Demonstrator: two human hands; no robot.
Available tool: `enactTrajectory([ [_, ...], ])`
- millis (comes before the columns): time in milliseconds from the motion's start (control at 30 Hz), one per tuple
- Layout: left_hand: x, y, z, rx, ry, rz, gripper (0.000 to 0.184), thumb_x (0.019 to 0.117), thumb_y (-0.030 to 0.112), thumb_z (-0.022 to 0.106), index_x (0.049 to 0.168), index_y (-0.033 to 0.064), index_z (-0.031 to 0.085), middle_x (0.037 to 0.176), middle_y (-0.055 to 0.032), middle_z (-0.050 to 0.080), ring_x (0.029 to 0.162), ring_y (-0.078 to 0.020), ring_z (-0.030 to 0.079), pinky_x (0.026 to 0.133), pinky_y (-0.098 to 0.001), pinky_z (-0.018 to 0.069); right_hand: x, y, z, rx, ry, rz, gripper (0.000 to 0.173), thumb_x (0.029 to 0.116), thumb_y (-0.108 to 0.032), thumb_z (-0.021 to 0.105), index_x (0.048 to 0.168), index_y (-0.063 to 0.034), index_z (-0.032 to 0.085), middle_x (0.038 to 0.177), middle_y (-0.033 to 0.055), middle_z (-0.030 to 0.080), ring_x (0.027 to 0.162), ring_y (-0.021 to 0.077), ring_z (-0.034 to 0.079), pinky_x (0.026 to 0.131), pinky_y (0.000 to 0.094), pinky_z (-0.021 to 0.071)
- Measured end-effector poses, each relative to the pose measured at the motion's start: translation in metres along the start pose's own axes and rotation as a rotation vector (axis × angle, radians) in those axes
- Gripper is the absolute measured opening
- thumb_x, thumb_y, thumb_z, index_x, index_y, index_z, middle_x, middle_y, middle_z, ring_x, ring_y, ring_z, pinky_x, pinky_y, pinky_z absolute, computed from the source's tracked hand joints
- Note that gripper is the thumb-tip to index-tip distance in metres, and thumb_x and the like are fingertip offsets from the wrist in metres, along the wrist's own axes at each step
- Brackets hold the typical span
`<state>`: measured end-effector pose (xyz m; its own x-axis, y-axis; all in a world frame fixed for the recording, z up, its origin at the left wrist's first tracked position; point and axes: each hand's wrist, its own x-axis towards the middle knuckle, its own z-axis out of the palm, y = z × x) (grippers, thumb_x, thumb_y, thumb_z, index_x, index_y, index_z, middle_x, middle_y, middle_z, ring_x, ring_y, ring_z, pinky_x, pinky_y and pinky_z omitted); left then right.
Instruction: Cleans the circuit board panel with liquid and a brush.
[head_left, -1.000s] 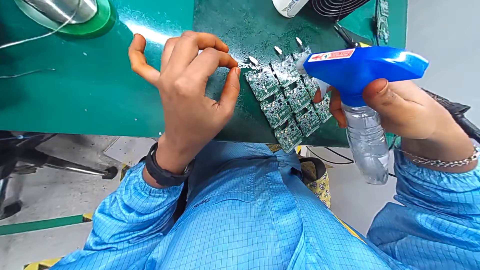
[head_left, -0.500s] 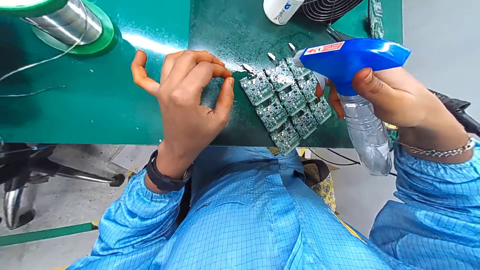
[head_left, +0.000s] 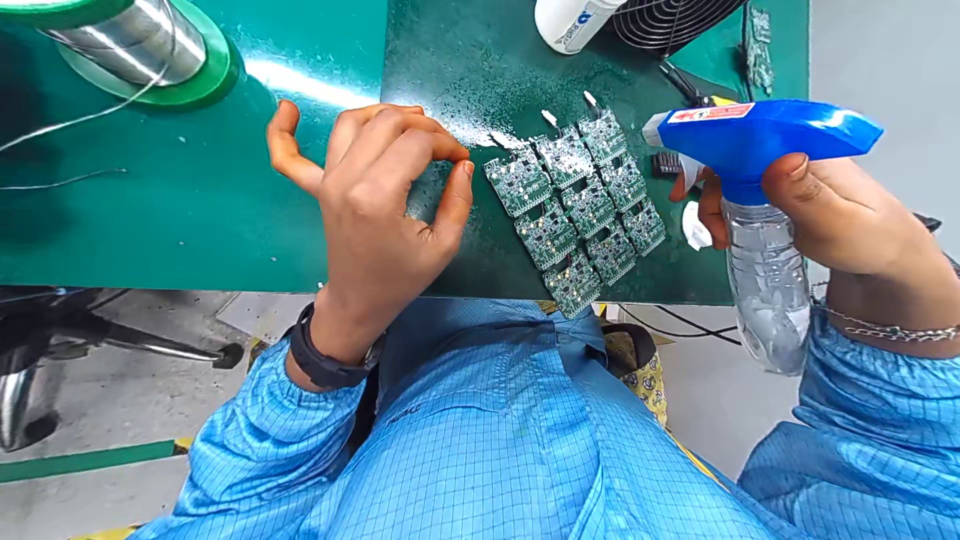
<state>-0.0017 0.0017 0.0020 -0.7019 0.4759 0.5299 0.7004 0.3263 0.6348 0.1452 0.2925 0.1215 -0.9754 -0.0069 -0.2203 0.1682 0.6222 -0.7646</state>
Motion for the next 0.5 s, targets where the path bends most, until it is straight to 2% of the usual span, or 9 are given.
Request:
enactTrajectory([
  [167,0.000,0.000,0.000,0.001,-0.004,0.004,0.021,0.0983,0.022,0.059,0.097,0.0081,0.074,0.108,-0.0104,0.074,0.121,-0.0310,0.062,0.112,-0.0672,0.0196,-0.014,0.007,0.000,-0.013,-0.007,0.064,0.050,0.1016,-0.068,0.036,0.100,-0.0244,0.061,0.070,-0.0134,0.063,0.054,-0.0020,0.061,0.047,0.0144,0.0524],
  [333,-0.001,0.000,0.000,0.007,-0.007,0.006,0.021,0.0981,0.022,0.058,0.098,0.0080,0.074,0.108,-0.0105,0.074,0.121,-0.0316,0.062,0.112,-0.0674,0.0196,-0.003,0.008,-0.005,-0.018,-0.012,0.049,0.051,0.1043,-0.065,0.032,0.104,-0.0227,0.061,0.072,-0.0134,0.062,0.055,-0.0026,0.060,0.048,0.0148,0.0518],
  [433,-0.001,-0.001,0.000,0.005,-0.004,0.006,0.021,0.0981,0.022,0.059,0.097,0.0080,0.074,0.108,-0.0105,0.074,0.121,-0.0326,0.062,0.111,-0.0679,0.0196,0.007,0.007,-0.007,-0.031,0.017,0.102,0.057,0.1056,-0.064,0.027,0.099,-0.0205,0.063,0.067,-0.0107,0.064,0.049,0.0005,0.060,0.043,0.0177,0.0521],
  [500,-0.001,-0.001,0.000,0.005,-0.005,0.006,0.021,0.0980,0.022,0.058,0.097,0.0081,0.074,0.108,-0.0108,0.074,0.122,-0.0329,0.062,0.111,-0.0682,0.0194,0.012,0.006,-0.008,-0.017,0.014,0.117,0.059,0.1046,-0.066,0.027,0.093,-0.0207,0.063,0.066,-0.0102,0.063,0.049,0.0017,0.061,0.044,0.0191,0.0526],
])
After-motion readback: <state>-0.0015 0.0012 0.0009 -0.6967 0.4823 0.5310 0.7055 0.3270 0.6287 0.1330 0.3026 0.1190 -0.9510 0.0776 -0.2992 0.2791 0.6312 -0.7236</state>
